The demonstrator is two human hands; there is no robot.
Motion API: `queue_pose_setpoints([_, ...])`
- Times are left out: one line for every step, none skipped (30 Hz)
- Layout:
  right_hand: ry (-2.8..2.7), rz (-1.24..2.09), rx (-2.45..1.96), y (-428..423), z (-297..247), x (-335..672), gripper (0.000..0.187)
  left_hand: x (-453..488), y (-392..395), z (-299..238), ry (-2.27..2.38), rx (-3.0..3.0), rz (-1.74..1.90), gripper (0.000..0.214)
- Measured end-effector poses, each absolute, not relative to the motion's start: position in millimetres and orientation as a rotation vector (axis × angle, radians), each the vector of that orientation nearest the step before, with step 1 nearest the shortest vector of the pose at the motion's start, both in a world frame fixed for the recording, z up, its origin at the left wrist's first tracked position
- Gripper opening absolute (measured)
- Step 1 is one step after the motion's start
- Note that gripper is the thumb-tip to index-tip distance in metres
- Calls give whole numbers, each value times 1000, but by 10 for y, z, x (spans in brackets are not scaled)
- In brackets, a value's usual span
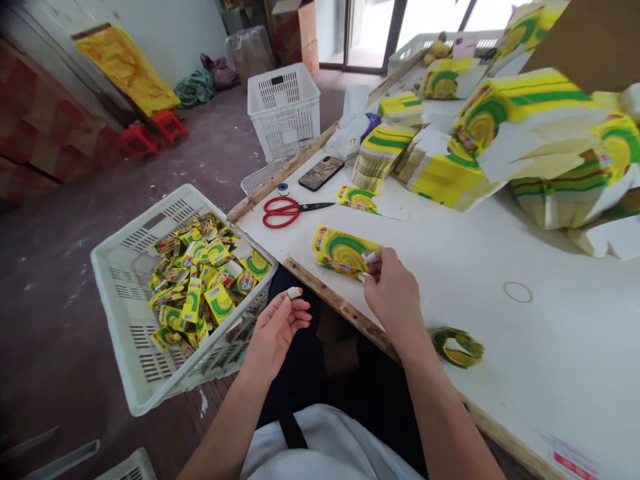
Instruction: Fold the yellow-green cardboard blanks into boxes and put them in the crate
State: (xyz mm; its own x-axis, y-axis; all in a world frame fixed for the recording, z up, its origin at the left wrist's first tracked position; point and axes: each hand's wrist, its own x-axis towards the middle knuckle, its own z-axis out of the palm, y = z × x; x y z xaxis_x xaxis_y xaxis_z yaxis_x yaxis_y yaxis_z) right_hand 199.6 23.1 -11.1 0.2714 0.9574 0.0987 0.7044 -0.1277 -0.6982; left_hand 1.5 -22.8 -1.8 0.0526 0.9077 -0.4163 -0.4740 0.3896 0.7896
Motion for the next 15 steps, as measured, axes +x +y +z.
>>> queue_pose_setpoints([-1502, 557, -1796, 183, -57, 1956, 21, 31, -228, -14, 1019, 570, 1122, 53])
queue_pose_setpoints([-1542, 621, -1691, 127, 4, 1900, 20, 49, -221, -4, 984, 624, 1140, 57])
queue_pose_setpoints([-1614, 697, -1595, 66, 66, 1828, 19, 67, -207, 14, 953, 670, 1170, 60])
queue_pose_setpoints([-1696, 800, -1489, 2, 127, 1746, 18, 84, -189, 40, 930, 704, 1205, 59])
queue_pose_setpoints([-1760, 915, -1395, -60, 184, 1657, 14, 99, -166, 73, 919, 725, 1246, 56])
queue_pose_setpoints([-1774, 1013, -1326, -119, 235, 1568, 12, 111, -142, 110, 922, 734, 1290, 51])
queue_pose_setpoints([-1756, 1106, -1259, -172, 278, 1484, 12, 119, -116, 149, 934, 737, 1342, 46])
queue_pose_setpoints([-1716, 1185, -1194, -217, 311, 1409, 12, 124, -90, 185, 950, 737, 1406, 42])
queue_pose_setpoints([-1668, 1248, -1142, -254, 333, 1345, 11, 126, -67, 214, 964, 738, 1477, 37])
queue_pose_setpoints([-1620, 1301, -1100, -283, 345, 1293, 11, 128, -47, 232, 979, 737, 1555, 35])
queue_pose_setpoints([-1579, 1347, -1072, -305, 344, 1252, 13, 129, -33, 237, 1000, 733, 1623, 34])
queue_pose_setpoints([-1545, 1387, -1063, -319, 331, 1224, 17, 130, -27, 229, 1032, 729, 1670, 36])
queue_pose_setpoints([-1512, 1418, -1076, -328, 306, 1207, 20, 130, -30, 208, 1079, 734, 1692, 40])
queue_pose_setpoints([-1476, 1436, -1107, -331, 272, 1201, 22, 128, -42, 178, 1145, 759, 1677, 45])
queue_pose_setpoints([-1434, 1429, -1151, -330, 232, 1206, 24, 124, -61, 143, 1231, 829, 1614, 49])
